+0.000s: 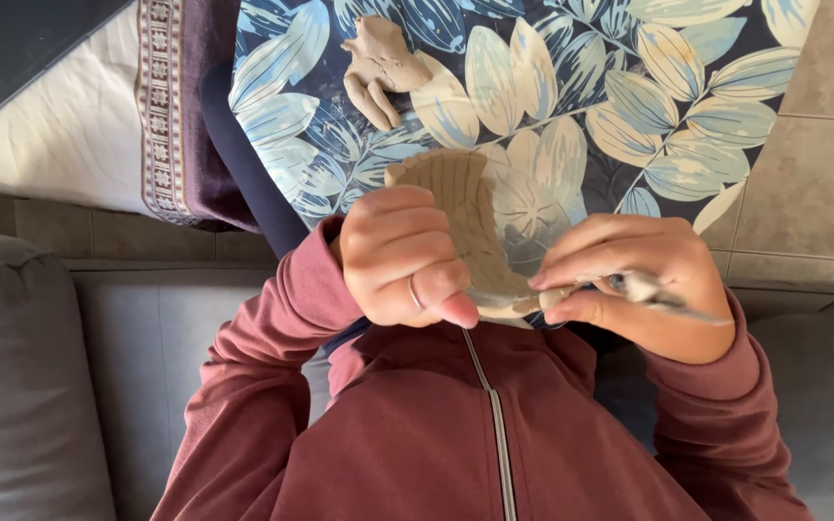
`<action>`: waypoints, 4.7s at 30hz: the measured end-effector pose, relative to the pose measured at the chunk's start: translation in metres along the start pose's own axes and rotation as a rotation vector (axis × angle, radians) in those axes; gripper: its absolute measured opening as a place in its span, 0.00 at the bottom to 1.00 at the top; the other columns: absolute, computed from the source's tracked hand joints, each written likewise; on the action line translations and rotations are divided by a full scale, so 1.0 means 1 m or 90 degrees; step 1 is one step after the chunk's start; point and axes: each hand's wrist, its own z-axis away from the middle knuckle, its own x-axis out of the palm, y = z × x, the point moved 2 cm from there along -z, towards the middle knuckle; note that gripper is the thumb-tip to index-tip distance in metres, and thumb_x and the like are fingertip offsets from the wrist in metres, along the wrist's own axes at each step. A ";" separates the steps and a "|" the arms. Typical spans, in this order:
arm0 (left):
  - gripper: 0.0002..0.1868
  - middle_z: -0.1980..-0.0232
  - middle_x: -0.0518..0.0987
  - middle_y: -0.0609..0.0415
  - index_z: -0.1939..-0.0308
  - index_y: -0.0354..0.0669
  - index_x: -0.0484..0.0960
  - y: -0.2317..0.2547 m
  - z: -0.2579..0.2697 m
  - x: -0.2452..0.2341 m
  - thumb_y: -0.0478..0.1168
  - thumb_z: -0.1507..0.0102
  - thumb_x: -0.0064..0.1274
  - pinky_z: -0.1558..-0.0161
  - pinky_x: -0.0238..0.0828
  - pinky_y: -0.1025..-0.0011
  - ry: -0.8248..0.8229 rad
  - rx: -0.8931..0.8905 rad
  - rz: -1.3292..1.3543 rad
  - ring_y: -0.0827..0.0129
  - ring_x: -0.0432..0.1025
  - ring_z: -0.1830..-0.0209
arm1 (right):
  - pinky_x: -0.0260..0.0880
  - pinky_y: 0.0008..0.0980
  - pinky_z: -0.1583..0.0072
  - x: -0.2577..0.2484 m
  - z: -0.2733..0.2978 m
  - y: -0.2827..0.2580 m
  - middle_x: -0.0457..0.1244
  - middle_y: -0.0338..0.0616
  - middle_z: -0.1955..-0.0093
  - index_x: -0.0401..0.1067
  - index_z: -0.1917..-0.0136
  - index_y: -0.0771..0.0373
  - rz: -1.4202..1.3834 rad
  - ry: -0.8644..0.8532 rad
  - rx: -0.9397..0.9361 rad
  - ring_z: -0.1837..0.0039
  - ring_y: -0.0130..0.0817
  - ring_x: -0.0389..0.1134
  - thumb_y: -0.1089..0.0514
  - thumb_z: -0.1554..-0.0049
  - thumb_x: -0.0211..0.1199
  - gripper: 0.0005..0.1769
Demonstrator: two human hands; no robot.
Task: The user is shaping and modeling clay around a plastic bowl to create a specific form using their hands and a knife.
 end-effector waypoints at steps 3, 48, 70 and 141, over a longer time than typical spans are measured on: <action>0.20 0.77 0.65 0.59 0.75 0.43 0.71 -0.002 0.000 -0.001 0.47 0.30 0.51 0.77 0.58 0.69 -0.025 -0.031 0.023 0.68 0.58 0.82 | 0.60 0.18 0.64 0.002 0.001 0.001 0.71 0.46 0.54 0.79 0.57 0.64 -0.018 0.057 0.002 0.65 0.23 0.68 0.68 0.56 0.74 0.12; 0.21 0.80 0.59 0.59 0.77 0.45 0.70 -0.015 -0.010 0.006 0.44 0.28 0.44 0.76 0.65 0.73 0.052 0.037 -0.300 0.70 0.60 0.84 | 0.61 0.35 0.69 0.016 -0.018 0.011 0.54 0.42 0.78 0.81 0.45 0.69 0.325 0.310 -0.321 0.78 0.35 0.52 0.57 0.36 0.50 0.21; 0.25 0.87 0.58 0.52 0.82 0.41 0.61 -0.010 0.007 0.017 0.34 0.29 0.43 0.82 0.55 0.68 0.191 -0.426 0.085 0.58 0.52 0.89 | 0.67 0.35 0.67 0.026 -0.015 0.008 0.57 0.37 0.78 0.80 0.39 0.64 0.485 0.313 -0.369 0.75 0.34 0.60 0.54 0.40 0.56 0.21; 0.52 0.24 0.65 0.48 0.26 0.40 0.65 -0.037 0.073 0.020 0.55 0.46 0.76 0.20 0.61 0.53 -0.242 -0.391 0.059 0.51 0.59 0.22 | 0.07 0.64 0.20 -0.032 -0.073 0.117 0.55 0.44 0.17 0.99 0.39 0.41 0.626 0.018 -0.471 0.15 0.50 0.42 0.21 0.33 0.36 0.50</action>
